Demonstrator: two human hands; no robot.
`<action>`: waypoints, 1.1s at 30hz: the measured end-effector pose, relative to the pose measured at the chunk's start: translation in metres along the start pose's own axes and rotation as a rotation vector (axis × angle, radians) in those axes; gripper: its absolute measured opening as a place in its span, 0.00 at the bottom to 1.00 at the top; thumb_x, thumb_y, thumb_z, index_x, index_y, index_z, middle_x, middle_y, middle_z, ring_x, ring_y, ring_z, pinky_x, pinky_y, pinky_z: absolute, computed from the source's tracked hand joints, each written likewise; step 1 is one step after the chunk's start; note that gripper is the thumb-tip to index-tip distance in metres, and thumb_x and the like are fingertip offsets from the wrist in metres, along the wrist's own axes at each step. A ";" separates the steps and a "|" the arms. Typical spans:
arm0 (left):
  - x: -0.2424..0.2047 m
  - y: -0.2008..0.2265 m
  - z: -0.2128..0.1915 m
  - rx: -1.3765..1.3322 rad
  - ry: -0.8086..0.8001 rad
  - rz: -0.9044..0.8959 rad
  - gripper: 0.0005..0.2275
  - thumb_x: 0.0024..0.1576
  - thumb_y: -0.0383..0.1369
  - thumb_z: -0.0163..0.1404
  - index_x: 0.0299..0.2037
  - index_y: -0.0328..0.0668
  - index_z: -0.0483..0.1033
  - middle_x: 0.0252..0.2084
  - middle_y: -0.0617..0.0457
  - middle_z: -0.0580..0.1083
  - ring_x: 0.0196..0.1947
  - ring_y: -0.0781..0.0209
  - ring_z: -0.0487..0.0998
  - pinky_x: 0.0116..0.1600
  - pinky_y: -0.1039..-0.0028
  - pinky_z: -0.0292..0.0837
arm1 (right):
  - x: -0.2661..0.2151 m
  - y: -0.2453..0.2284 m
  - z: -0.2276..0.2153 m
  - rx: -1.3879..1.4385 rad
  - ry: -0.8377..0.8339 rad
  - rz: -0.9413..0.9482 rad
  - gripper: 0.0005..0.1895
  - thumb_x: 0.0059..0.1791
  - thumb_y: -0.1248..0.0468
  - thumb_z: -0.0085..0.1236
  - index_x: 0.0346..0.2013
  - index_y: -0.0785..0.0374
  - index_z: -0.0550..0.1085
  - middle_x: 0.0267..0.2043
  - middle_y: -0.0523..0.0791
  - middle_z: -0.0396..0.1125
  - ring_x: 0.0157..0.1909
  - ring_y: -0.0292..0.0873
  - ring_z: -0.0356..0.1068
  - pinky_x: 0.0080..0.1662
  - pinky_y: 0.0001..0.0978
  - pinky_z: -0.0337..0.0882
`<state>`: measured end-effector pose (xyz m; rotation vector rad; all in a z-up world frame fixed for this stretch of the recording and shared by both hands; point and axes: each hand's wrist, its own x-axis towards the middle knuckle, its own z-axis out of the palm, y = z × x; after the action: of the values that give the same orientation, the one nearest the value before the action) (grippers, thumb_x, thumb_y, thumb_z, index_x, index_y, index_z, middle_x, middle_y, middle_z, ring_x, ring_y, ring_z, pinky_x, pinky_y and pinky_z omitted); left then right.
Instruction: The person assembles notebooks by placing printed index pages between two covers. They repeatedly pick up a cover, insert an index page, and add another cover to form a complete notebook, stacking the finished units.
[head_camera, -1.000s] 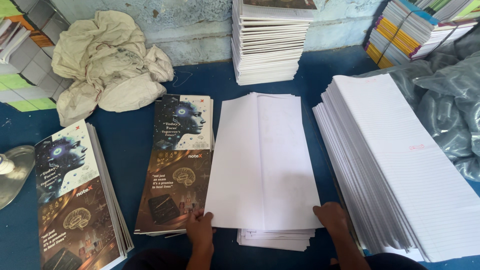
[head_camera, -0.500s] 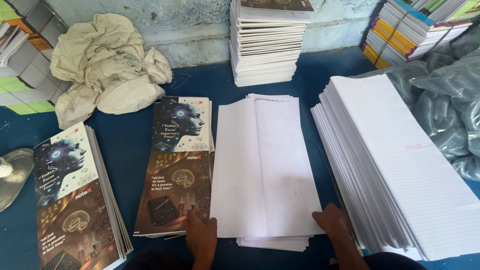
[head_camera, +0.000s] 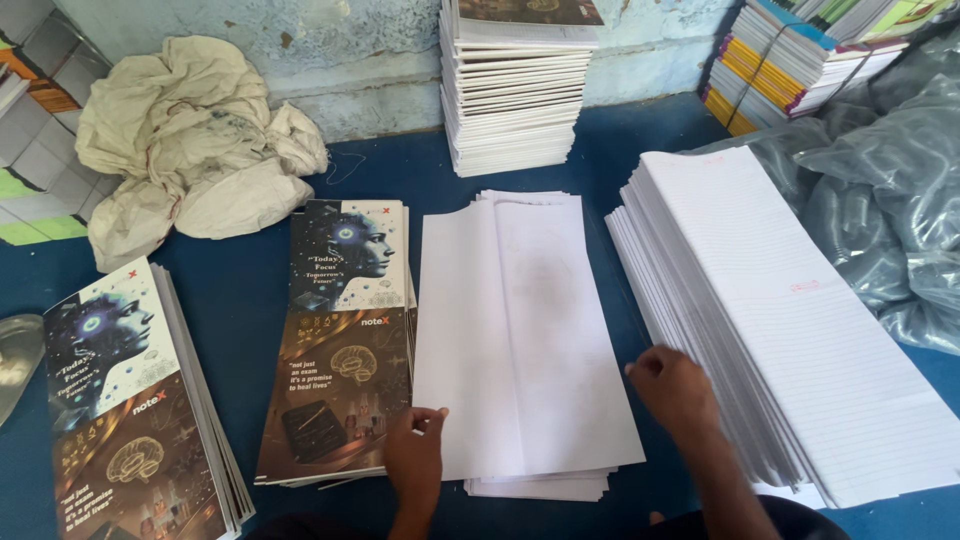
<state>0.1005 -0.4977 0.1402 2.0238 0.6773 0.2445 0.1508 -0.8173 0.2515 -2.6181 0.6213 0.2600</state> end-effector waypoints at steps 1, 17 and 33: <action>0.000 0.001 0.002 -0.017 -0.013 0.009 0.11 0.51 0.37 0.63 0.30 0.37 0.80 0.28 0.52 0.75 0.28 0.63 0.73 0.35 0.70 0.68 | 0.000 -0.005 -0.008 0.024 0.027 -0.014 0.16 0.52 0.53 0.59 0.48 0.59 0.78 0.46 0.48 0.77 0.45 0.45 0.77 0.48 0.41 0.78; -0.011 0.010 0.029 -0.198 -0.214 -0.045 0.09 0.56 0.32 0.56 0.44 0.39 0.82 0.34 0.53 0.80 0.23 0.64 0.77 0.29 0.75 0.72 | 0.040 0.032 -0.097 -0.293 0.225 -0.095 0.26 0.49 0.52 0.63 0.60 0.57 0.73 0.58 0.54 0.69 0.54 0.51 0.74 0.55 0.46 0.75; -0.053 0.057 0.083 -0.500 -0.563 0.015 0.15 0.56 0.31 0.57 0.52 0.35 0.77 0.39 0.46 0.77 0.29 0.65 0.76 0.32 0.76 0.78 | 0.066 0.075 -0.105 -0.368 0.114 -0.116 0.23 0.50 0.50 0.62 0.59 0.50 0.76 0.59 0.43 0.73 0.58 0.44 0.74 0.61 0.41 0.73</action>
<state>0.1127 -0.6104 0.1498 1.5106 0.2127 -0.1398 0.1825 -0.9509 0.2985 -3.0292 0.4941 0.2061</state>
